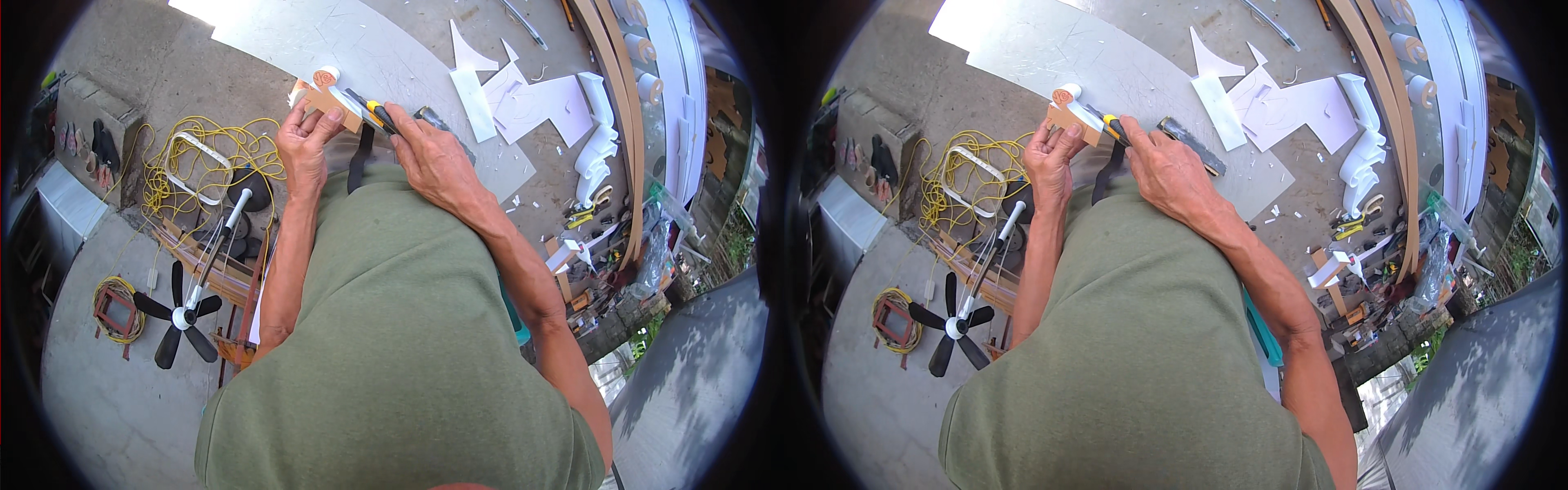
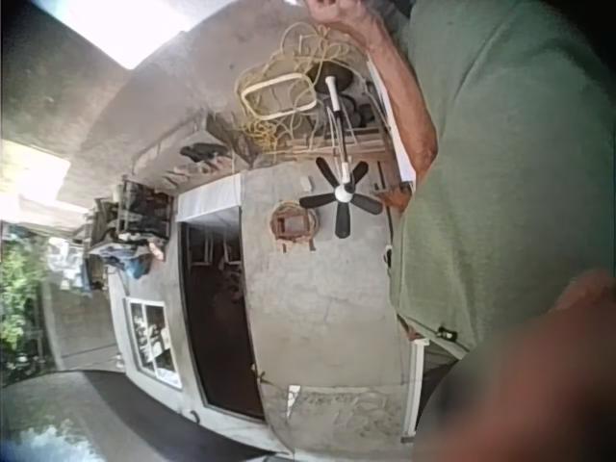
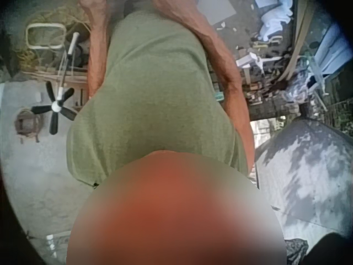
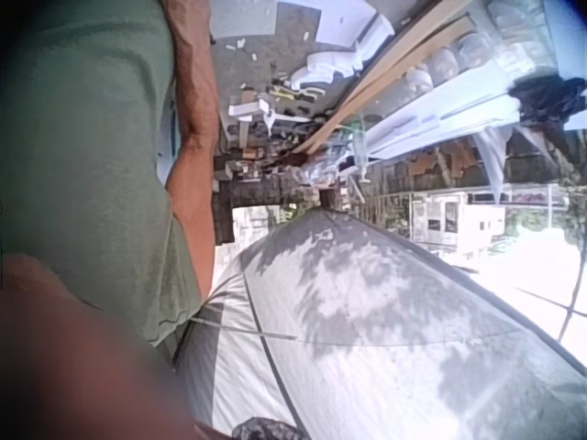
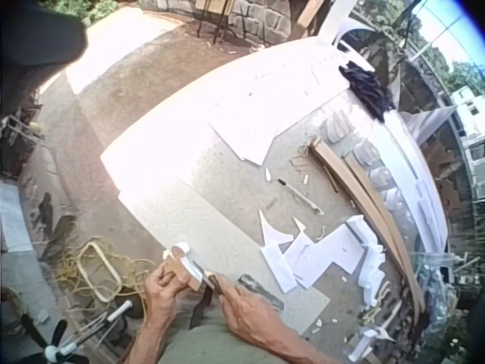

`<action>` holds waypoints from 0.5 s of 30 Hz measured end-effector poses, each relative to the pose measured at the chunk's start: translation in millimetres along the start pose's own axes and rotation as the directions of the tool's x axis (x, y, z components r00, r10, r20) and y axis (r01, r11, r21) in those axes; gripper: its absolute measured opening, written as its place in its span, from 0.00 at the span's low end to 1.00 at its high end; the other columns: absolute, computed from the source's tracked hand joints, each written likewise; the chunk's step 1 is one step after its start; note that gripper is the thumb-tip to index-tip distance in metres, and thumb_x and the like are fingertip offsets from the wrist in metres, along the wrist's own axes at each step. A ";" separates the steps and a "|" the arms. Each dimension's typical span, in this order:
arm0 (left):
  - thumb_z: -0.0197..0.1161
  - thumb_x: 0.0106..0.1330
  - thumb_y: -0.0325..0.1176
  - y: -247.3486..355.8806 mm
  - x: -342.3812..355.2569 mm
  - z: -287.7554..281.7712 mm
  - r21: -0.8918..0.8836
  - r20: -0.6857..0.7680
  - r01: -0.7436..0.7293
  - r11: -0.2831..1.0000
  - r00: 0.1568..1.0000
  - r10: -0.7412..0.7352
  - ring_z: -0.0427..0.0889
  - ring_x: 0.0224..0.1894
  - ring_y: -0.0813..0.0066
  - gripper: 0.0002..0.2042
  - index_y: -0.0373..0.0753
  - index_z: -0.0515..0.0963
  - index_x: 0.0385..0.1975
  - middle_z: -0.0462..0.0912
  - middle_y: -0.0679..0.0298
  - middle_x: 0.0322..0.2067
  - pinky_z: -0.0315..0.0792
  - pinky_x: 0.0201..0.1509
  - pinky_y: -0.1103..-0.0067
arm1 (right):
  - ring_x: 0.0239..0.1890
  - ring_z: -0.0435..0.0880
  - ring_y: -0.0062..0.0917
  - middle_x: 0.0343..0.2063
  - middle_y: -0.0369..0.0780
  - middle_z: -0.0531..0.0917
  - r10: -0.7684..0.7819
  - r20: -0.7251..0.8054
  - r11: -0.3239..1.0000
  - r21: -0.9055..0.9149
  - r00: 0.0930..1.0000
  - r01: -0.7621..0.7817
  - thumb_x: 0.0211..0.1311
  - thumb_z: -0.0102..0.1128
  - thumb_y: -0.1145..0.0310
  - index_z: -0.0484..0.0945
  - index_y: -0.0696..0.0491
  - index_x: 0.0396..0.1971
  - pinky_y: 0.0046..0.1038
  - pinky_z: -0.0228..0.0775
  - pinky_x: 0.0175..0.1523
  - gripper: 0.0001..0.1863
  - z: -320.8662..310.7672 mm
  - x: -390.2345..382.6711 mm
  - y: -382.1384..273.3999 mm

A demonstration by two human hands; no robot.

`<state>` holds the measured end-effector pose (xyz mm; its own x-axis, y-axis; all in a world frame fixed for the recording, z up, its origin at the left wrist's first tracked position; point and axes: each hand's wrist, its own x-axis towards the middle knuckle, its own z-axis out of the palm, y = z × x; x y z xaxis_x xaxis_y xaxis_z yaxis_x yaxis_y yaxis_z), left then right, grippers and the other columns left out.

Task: Cutting and assembling foam or vinyl sign components using a utility knife.

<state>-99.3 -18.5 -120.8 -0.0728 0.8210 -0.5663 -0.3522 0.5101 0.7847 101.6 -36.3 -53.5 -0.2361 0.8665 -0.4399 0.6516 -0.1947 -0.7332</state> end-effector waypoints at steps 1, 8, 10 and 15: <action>0.71 0.61 0.25 -0.7 -0.7 0.3 0.002 -0.001 0.000 1.000 1.000 0.000 0.85 0.44 0.71 0.28 0.23 0.69 0.59 0.84 0.50 0.47 0.82 0.44 0.78 | 0.31 0.82 0.50 0.31 0.53 0.80 -0.031 -0.011 0.999 0.036 0.999 0.032 0.68 0.55 0.68 0.65 0.53 0.64 0.47 0.73 0.36 0.25 0.4 0.7 -0.3; 0.70 0.61 0.25 -2.5 -3.1 3.8 -0.013 -0.024 -0.005 1.000 1.000 0.004 0.85 0.46 0.69 0.27 0.23 0.69 0.59 0.83 0.48 0.48 0.83 0.46 0.77 | 0.32 0.83 0.48 0.33 0.53 0.82 0.027 0.041 0.999 -0.032 0.999 -0.026 0.69 0.54 0.69 0.67 0.53 0.64 0.43 0.74 0.38 0.24 0.0 15.1 -7.9; 0.70 0.62 0.25 -2.4 -3.4 4.8 -0.023 -0.030 -0.011 1.000 1.000 0.010 0.85 0.46 0.69 0.27 0.23 0.69 0.59 0.83 0.48 0.48 0.83 0.46 0.77 | 0.32 0.83 0.50 0.33 0.54 0.82 -0.003 0.036 0.998 -0.062 0.999 0.005 0.69 0.54 0.68 0.66 0.54 0.64 0.45 0.73 0.38 0.24 3.2 18.2 -5.7; 0.70 0.62 0.25 -1.2 -3.7 6.3 -0.022 -0.033 -0.008 1.000 0.999 0.008 0.85 0.46 0.68 0.26 0.23 0.69 0.59 0.83 0.47 0.48 0.83 0.47 0.77 | 0.32 0.82 0.51 0.33 0.55 0.82 -0.008 0.045 0.999 -0.045 0.999 0.011 0.70 0.53 0.68 0.66 0.54 0.63 0.47 0.72 0.37 0.23 3.4 22.6 -8.1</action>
<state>-92.7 -20.5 -118.0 -0.1065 0.8158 -0.5684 -0.3717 0.4976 0.7838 88.6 -16.7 -59.3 -0.2740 0.8464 -0.4567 0.6809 -0.1646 -0.7136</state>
